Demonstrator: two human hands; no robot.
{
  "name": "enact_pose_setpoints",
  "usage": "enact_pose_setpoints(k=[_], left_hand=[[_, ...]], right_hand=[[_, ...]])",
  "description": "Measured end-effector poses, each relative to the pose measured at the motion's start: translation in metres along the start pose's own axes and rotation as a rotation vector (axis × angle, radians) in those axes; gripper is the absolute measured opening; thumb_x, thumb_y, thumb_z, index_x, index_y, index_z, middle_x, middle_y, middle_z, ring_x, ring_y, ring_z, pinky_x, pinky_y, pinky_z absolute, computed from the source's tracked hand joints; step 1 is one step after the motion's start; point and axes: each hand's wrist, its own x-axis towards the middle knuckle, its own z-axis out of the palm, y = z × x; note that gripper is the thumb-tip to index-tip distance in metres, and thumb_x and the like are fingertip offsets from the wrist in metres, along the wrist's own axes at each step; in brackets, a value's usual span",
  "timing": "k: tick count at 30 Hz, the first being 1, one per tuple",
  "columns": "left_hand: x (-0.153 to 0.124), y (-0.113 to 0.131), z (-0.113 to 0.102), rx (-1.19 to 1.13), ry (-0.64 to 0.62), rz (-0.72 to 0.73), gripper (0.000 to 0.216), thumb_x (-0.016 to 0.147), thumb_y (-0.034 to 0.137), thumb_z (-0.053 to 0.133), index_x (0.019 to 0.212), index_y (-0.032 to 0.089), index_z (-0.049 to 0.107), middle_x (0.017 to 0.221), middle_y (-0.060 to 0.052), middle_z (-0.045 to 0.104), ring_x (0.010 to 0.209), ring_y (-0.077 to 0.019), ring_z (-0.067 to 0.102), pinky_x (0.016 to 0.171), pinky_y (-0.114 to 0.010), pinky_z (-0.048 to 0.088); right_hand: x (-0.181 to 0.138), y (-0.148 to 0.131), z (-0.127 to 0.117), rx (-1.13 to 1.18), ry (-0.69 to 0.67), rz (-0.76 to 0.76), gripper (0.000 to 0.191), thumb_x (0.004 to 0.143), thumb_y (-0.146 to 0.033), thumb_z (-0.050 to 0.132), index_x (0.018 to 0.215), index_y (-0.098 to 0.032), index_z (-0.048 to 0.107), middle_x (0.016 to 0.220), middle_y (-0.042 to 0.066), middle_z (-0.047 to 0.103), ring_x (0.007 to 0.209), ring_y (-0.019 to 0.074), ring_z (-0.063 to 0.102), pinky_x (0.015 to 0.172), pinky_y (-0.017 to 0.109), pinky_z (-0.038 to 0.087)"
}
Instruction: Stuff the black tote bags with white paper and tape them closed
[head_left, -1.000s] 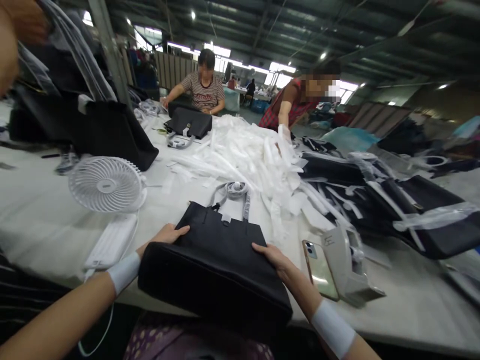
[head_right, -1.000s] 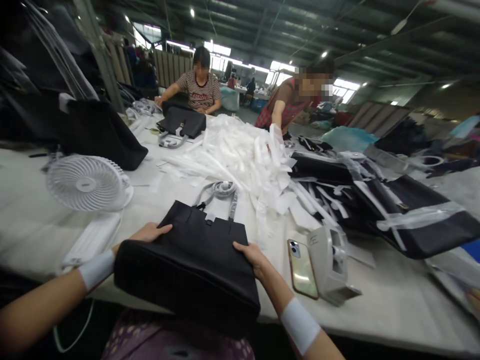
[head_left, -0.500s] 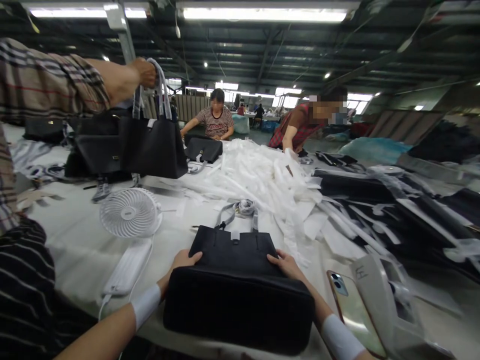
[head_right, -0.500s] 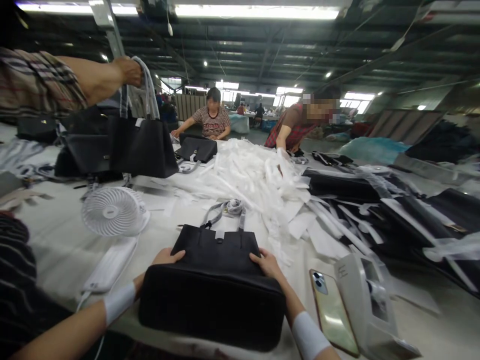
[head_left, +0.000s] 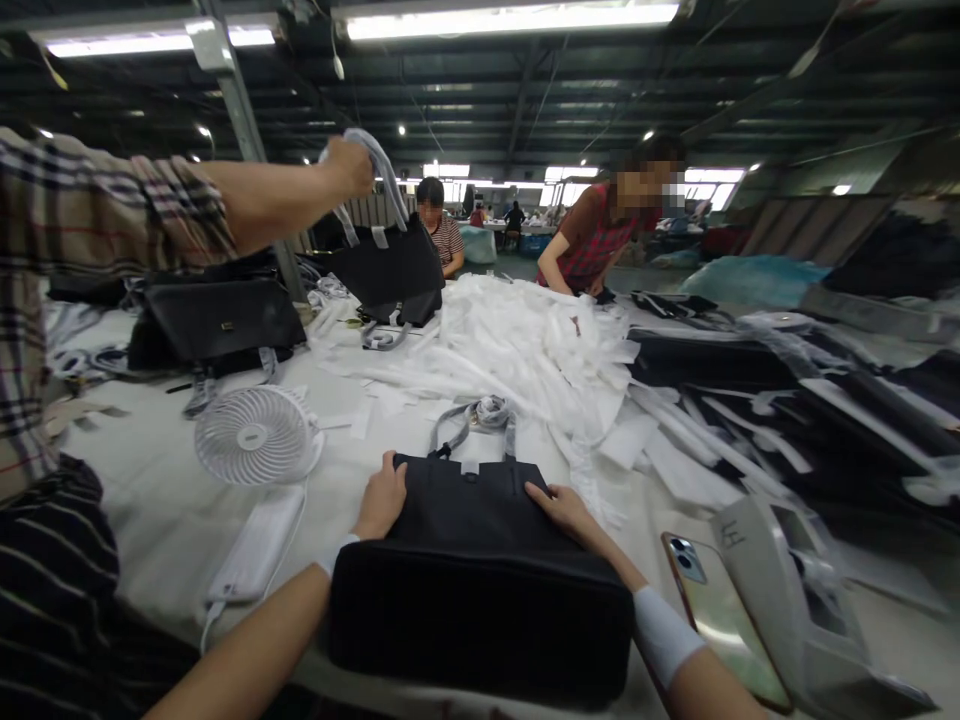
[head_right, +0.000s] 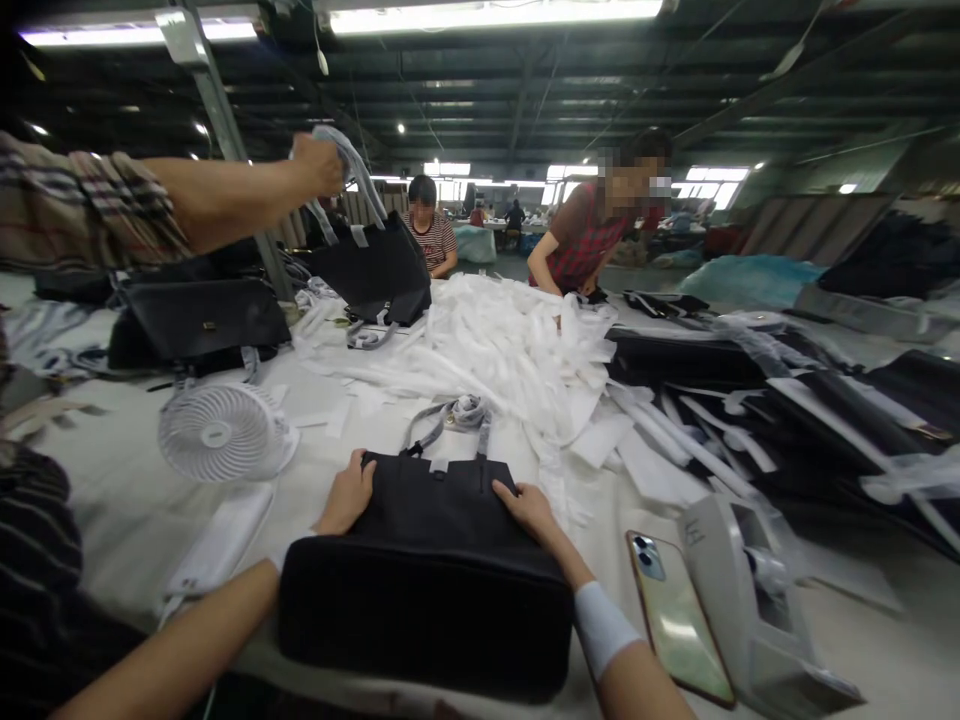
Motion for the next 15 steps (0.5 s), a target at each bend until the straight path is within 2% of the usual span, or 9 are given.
enact_pose_setpoints(k=[4,7,9,11,14,15], left_hand=[[-0.011,-0.006,0.006,0.08,0.042,0.053,0.044,0.095,0.034,0.039,0.135,0.015,0.039,0.111,-0.021,0.065,0.106,-0.0327,0.063,0.087,-0.038,0.045],[-0.013,-0.009,0.003,0.115,0.052,0.083,0.046,0.095,0.035,0.039,0.137,0.015,0.037,0.112,-0.02,0.065,0.107,-0.0322,0.062,0.087,-0.037,0.045],[-0.014,-0.012,0.002,0.126,0.058,0.103,0.047,0.095,0.036,0.039,0.137,0.015,0.036,0.112,-0.019,0.066,0.106,-0.0316,0.063,0.087,-0.036,0.045],[-0.013,-0.015,0.002,0.139,0.074,0.131,0.048,0.095,0.038,0.039,0.137,0.015,0.037,0.111,-0.019,0.066,0.104,-0.0312,0.064,0.086,-0.035,0.045],[-0.012,-0.021,0.004,0.142,0.092,0.162,0.049,0.094,0.041,0.043,0.136,0.016,0.038,0.108,-0.017,0.067,0.101,-0.0309,0.065,0.084,-0.035,0.046],[-0.012,-0.022,0.005,0.134,0.09,0.164,0.05,0.093,0.041,0.045,0.136,0.016,0.038,0.108,-0.017,0.068,0.101,-0.0308,0.065,0.084,-0.034,0.046]], right_hand=[[-0.004,-0.003,0.005,0.023,-0.006,0.028,0.042,0.075,-0.056,0.062,0.062,-0.017,0.062,0.06,0.005,0.064,0.077,0.0266,0.065,0.078,0.036,0.048],[-0.02,-0.008,-0.007,0.087,-0.052,0.037,0.035,0.074,-0.051,0.067,0.072,-0.015,0.066,0.073,0.007,0.069,0.081,0.0256,0.066,0.078,0.034,0.05],[-0.043,-0.008,-0.023,0.141,-0.091,0.034,0.034,0.073,-0.048,0.07,0.085,-0.016,0.069,0.088,0.008,0.072,0.085,0.0239,0.066,0.078,0.032,0.051],[-0.077,-0.007,-0.041,0.252,-0.187,0.044,0.045,0.078,-0.055,0.062,0.103,-0.018,0.068,0.096,0.008,0.072,0.089,0.0233,0.067,0.077,0.031,0.052],[-0.13,-0.007,-0.059,0.443,-0.336,0.018,0.065,0.085,-0.069,0.04,0.128,-0.022,0.055,0.108,0.009,0.069,0.097,0.0253,0.066,0.081,0.037,0.053],[-0.144,-0.008,-0.06,0.452,-0.321,-0.04,0.069,0.083,-0.07,0.042,0.134,-0.023,0.05,0.118,0.01,0.066,0.106,0.0265,0.063,0.087,0.039,0.052]])
